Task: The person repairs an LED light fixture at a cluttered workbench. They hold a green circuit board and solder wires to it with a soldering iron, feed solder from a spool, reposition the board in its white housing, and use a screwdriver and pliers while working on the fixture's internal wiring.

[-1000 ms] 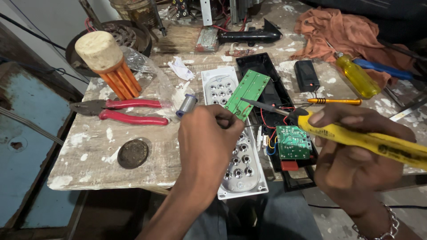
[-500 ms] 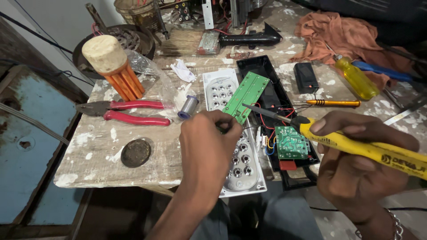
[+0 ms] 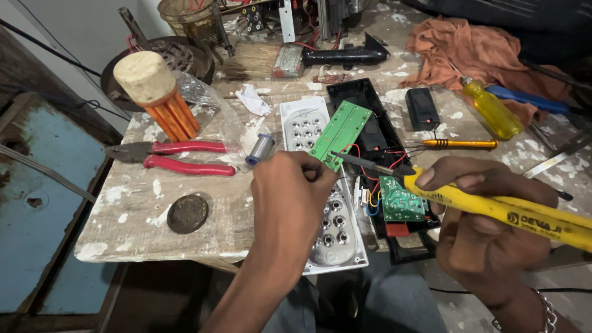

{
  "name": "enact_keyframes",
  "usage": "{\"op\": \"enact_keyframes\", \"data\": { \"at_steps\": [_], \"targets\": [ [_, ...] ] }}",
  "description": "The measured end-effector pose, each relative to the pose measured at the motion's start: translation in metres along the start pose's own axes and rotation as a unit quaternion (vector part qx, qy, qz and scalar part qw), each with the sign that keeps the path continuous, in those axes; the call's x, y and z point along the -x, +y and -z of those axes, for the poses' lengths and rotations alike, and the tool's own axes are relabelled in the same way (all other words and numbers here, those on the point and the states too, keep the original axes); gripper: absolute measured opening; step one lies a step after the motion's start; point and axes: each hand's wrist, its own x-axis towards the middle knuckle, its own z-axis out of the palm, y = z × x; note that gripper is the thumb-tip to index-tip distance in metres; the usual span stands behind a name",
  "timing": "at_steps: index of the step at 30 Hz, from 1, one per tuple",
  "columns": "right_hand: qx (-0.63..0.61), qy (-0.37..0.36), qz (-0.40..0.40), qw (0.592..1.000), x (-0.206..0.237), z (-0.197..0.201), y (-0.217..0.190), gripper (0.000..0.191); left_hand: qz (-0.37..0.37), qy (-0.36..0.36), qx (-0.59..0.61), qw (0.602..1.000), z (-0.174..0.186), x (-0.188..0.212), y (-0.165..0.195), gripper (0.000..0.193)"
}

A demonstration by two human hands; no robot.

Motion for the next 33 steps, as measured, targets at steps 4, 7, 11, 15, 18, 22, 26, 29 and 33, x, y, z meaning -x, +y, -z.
{"op": "enact_keyframes", "data": {
  "at_steps": [4, 7, 11, 15, 18, 22, 26, 29, 33],
  "targets": [
    [-0.004, -0.004, 0.01, 1.0, -0.0022, -0.0007, 0.001, 0.04, -0.009, 0.008, 0.003, 1.0, -0.0011, -0.0006, -0.0016, 0.012],
    [-0.019, 0.0, -0.009, 1.0, -0.0028, -0.0008, 0.0012, 0.04, -0.008, 0.006, 0.007, 1.0, -0.0013, -0.0006, -0.003, 0.012],
    [-0.027, -0.005, -0.016, 0.999, -0.0037, -0.0012, 0.0005, 0.039, -0.007, 0.003, 0.011, 1.0, -0.001, -0.0009, -0.0037, 0.012],
    [-0.039, -0.014, -0.004, 0.999, -0.0054, -0.0026, -0.0004, 0.038, -0.013, 0.006, 0.009, 1.0, -0.0005, -0.0004, -0.0036, 0.011],
    [-0.033, -0.023, 0.012, 0.999, -0.0071, -0.0025, -0.0008, 0.035, -0.023, 0.009, 0.01, 1.0, -0.0002, -0.0008, -0.0035, 0.011],
    [-0.03, -0.03, -0.002, 0.999, -0.0076, -0.0001, -0.0033, 0.035, -0.021, 0.005, 0.009, 1.0, 0.0006, -0.0011, -0.0037, 0.011],
    [-0.028, -0.03, -0.006, 0.999, -0.0073, 0.0002, -0.0049, 0.033, -0.02, 0.006, 0.006, 1.0, 0.0008, -0.0012, -0.0034, 0.012],
    [-0.023, -0.031, -0.021, 0.999, -0.0071, -0.0006, -0.0049, 0.032, -0.018, 0.005, 0.005, 1.0, 0.0008, -0.0016, -0.0033, 0.012],
    [-0.039, -0.033, -0.027, 0.998, -0.0069, -0.0011, -0.0037, 0.033, -0.02, 0.002, 0.005, 1.0, 0.0012, -0.0018, -0.0032, 0.012]
  ]
}}
